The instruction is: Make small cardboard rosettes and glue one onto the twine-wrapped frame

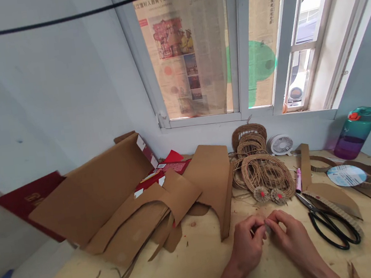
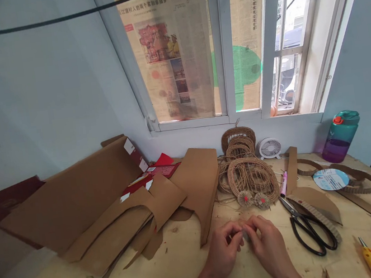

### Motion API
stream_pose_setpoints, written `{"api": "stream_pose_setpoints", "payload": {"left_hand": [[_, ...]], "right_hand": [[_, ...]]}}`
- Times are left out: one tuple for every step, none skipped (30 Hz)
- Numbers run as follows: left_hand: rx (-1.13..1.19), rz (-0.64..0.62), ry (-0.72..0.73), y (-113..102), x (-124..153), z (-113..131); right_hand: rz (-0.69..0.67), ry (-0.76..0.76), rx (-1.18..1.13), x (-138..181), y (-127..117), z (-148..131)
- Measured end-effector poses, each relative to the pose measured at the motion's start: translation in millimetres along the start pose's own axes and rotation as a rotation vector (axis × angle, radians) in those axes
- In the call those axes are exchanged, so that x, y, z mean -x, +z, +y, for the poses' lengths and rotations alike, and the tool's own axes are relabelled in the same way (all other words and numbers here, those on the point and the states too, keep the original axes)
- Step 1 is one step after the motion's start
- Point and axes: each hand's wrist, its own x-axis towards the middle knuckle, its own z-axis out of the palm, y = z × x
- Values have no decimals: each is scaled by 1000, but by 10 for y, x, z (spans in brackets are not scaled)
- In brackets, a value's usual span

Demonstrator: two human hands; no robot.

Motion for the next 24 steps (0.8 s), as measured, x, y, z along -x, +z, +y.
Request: {"api": "stream_pose_setpoints", "payload": {"left_hand": [[-1, 2, 10, -2, 1, 7], [-2, 6, 20, -5, 1, 12], [-2, 10, 30, -8, 1, 14], [-2, 17, 36, -11, 0, 15], [-1, 24, 37, -14, -2, 14], [-1, 32, 35, -15, -5, 13], [0, 37, 31, -16, -8, 11], [2, 41, 26, -17, -11, 9], [5, 43, 22, -16, -15, 8], [10, 42, 18, -16, -19, 8], [16, 38, 14, -15, -21, 9], [22, 37, 9, -15, -24, 10], [27, 37, 2, -16, -25, 12], [30, 37, -3, -17, -26, 14], [31, 39, -7, -18, -27, 15], [31, 41, -7, -20, -27, 16], [29, 41, -7, -21, -28, 16], [29, 40, -7, -22, -29, 14], [30, 37, -6, -22, -29, 10], [30, 37, -6, -21, -29, 3], [28, 39, -7, -20, -29, -7], [23, 41, -6, -16, -27, -18], [14, 43, -4, -12, -25, -32], [5, 43, -2, -7, -22, -46]], "right_hand": [[8, -5, 7, 0, 7, 0], [12, -9, 8, 0, 14, -2], [15, -11, 5, 0, 19, -5], [15, -11, -3, 1, 24, -9], [11, -9, -14, 1, 26, -14], [9, -6, -27, 1, 26, -20], [6, -1, -39, 2, 23, -26], [6, 4, -48, 2, 18, -32], [4, 11, -54, 2, 11, -38], [-1, 17, -57, 1, 2, -43], [-6, 23, -57, 0, -7, -48], [-10, 25, -56, -1, -15, -52], [-12, 26, -55, -2, -22, -54], [-11, 24, -55, -4, -26, -56], [-11, 18, -57, -6, -29, -56], [-12, 12, -59, -8, -28, -54], [-14, 6, -61, -10, -26, -51], [-16, 0, -64, -11, -21, -46], [-17, -5, -66, -11, -15, -40], [-16, -9, -66, -11, -8, -31], [-14, -11, -64, -11, 0, -22], [-9, -13, -60, -10, 7, -12], [-4, -17, -54, -10, 15, -1], [0, -23, -48, -10, 22, 9]]}}
